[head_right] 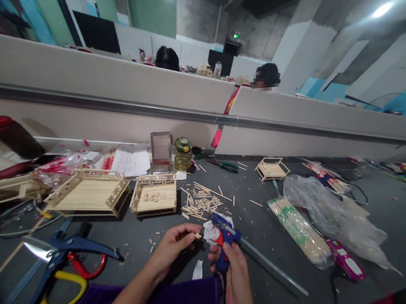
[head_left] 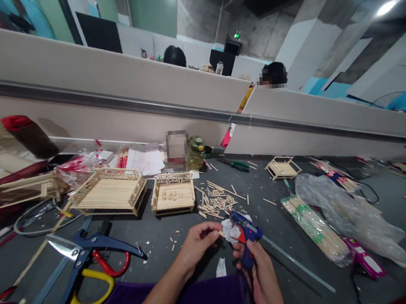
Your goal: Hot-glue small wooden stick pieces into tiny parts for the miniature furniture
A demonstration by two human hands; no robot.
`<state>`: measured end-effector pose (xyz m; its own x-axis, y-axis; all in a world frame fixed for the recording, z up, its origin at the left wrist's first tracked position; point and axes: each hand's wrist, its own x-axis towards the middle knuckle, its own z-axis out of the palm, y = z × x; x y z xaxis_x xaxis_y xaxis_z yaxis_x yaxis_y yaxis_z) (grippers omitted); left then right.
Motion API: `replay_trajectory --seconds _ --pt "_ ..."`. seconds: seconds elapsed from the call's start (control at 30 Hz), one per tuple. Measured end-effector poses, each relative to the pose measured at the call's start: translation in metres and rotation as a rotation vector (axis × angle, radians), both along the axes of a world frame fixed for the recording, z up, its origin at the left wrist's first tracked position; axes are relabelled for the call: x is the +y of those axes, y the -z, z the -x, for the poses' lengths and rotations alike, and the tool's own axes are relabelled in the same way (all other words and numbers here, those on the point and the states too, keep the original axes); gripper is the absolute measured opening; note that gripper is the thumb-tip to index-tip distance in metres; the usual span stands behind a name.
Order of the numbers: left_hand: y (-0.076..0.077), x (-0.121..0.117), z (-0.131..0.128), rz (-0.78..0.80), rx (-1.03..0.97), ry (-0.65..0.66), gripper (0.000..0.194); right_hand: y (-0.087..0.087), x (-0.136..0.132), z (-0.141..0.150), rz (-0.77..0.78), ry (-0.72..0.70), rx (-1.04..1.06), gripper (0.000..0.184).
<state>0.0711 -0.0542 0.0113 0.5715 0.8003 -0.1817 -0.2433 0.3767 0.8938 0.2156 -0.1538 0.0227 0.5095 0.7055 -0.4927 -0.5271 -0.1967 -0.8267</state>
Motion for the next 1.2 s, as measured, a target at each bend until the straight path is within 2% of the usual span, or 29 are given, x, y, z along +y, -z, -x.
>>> replay_trajectory --seconds 0.17,0.3,0.47,0.57,0.73,0.97,1.13,1.2 --pt "-0.001 -0.007 -0.003 0.108 -0.057 0.050 0.039 -0.004 0.004 0.008 -0.024 -0.023 0.082 0.043" --pt "0.001 -0.012 -0.007 0.216 -0.071 0.099 0.043 -0.003 0.005 0.009 -0.005 0.020 0.131 0.037" --pt "0.004 -0.012 -0.006 0.281 -0.079 0.071 0.041 -0.003 0.001 0.006 0.053 -0.008 0.195 0.040" --pt "0.006 -0.010 -0.006 0.278 -0.064 0.050 0.040 -0.005 0.000 0.001 0.064 0.012 0.191 0.041" --pt "0.006 -0.009 -0.008 0.247 -0.041 0.034 0.043 -0.008 0.000 -0.006 -0.036 0.068 0.151 0.034" --pt "0.008 -0.009 -0.006 0.198 0.018 0.030 0.044 -0.010 0.000 -0.017 -0.064 0.032 0.277 0.031" --pt "0.008 -0.009 -0.007 0.137 0.063 0.008 0.043 -0.020 -0.001 -0.024 -0.094 0.102 0.124 0.035" --pt "0.005 -0.009 -0.006 0.098 0.071 -0.029 0.043 -0.024 -0.002 -0.022 -0.135 0.066 0.053 0.037"
